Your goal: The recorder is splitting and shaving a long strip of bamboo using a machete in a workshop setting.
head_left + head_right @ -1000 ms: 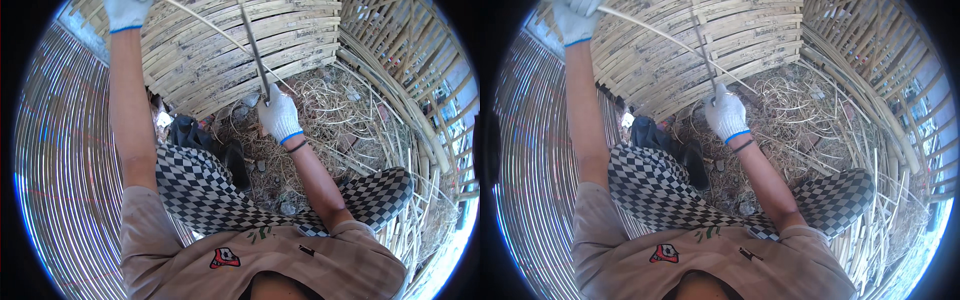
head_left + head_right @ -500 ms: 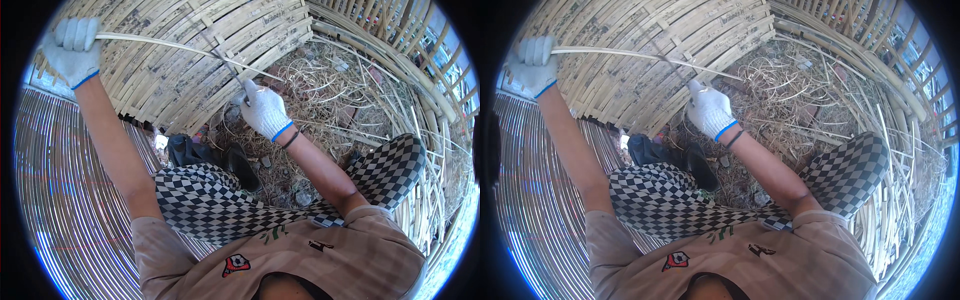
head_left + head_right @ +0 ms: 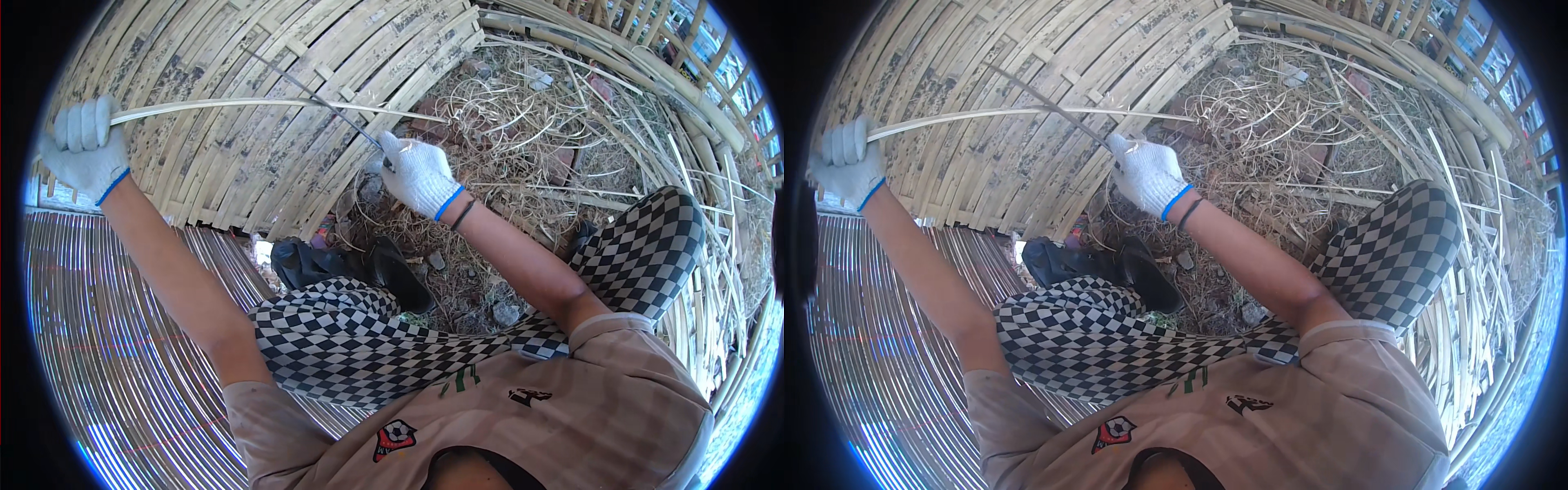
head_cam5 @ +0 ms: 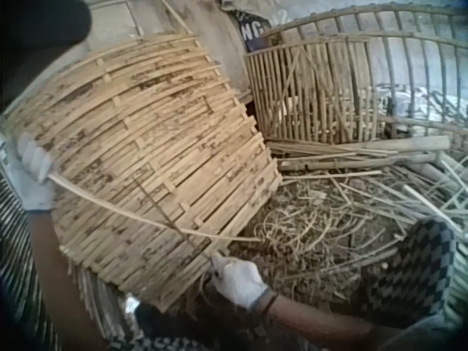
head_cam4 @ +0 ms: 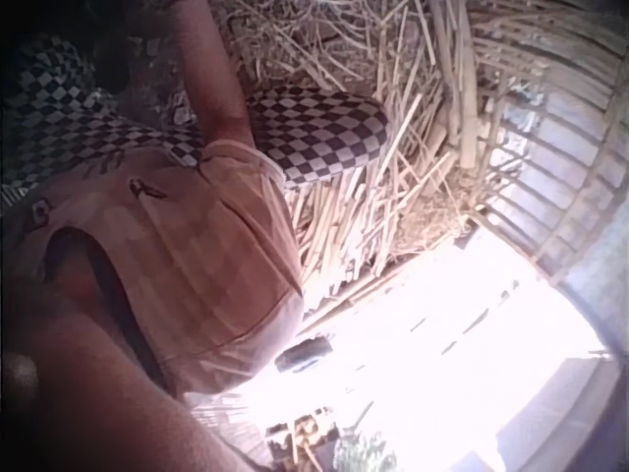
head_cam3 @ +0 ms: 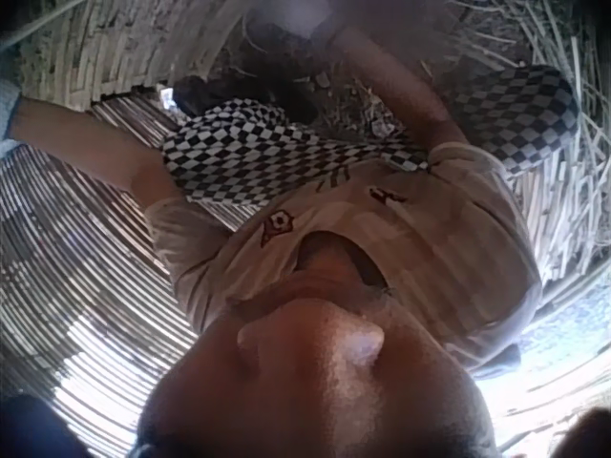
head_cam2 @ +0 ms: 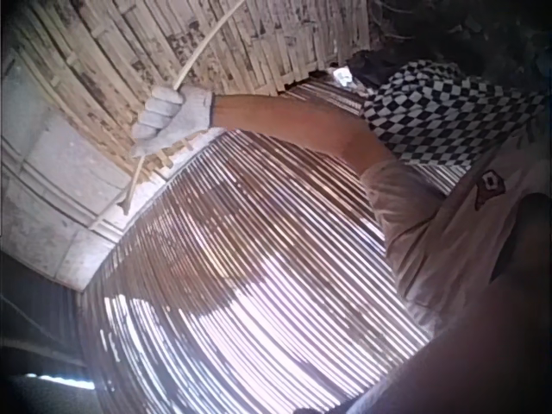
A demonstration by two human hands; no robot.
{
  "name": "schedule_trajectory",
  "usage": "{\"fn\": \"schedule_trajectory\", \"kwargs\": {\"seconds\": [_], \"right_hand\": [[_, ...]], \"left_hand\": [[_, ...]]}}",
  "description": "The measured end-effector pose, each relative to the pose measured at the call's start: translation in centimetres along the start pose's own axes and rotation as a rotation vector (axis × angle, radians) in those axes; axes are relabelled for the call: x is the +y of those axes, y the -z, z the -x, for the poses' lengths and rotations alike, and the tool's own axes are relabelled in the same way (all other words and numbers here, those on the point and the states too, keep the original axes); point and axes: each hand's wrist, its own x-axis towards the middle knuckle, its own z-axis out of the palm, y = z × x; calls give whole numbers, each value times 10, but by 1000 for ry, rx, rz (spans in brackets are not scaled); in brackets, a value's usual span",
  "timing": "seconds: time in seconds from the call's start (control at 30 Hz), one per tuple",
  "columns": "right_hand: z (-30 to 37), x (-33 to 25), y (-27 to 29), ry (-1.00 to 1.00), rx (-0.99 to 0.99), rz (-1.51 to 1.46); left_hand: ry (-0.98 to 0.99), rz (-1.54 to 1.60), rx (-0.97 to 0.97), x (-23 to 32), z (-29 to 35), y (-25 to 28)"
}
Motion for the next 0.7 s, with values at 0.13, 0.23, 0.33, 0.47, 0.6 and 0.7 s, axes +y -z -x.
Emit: {"fn": "schedule_trajectory", "kwargs": {"seconds": [0.13, 0.23, 0.33, 0.47, 0.6, 0.7], "right_hand": [[8, 52, -24, -202, -59, -115], [14, 102, -40, -341, -35, -55], [6, 83, -41, -404, -112, 55], [-6, 46, -24, -182, -113, 53], [11, 88, -42, -226, -75, 42], [27, 126, -52, -433, -162, 28]], "left_hand": [[6, -34, -13, -3, -4, -6], [35, -39, -52, -6, -10, -3], [21, -61, -5, 5, -8, 11], [21, -64, 53, 23, -7, 29], [7, -52, 77, 14, -12, 17], [27, -16, -69, 2, -11, 3]]}}
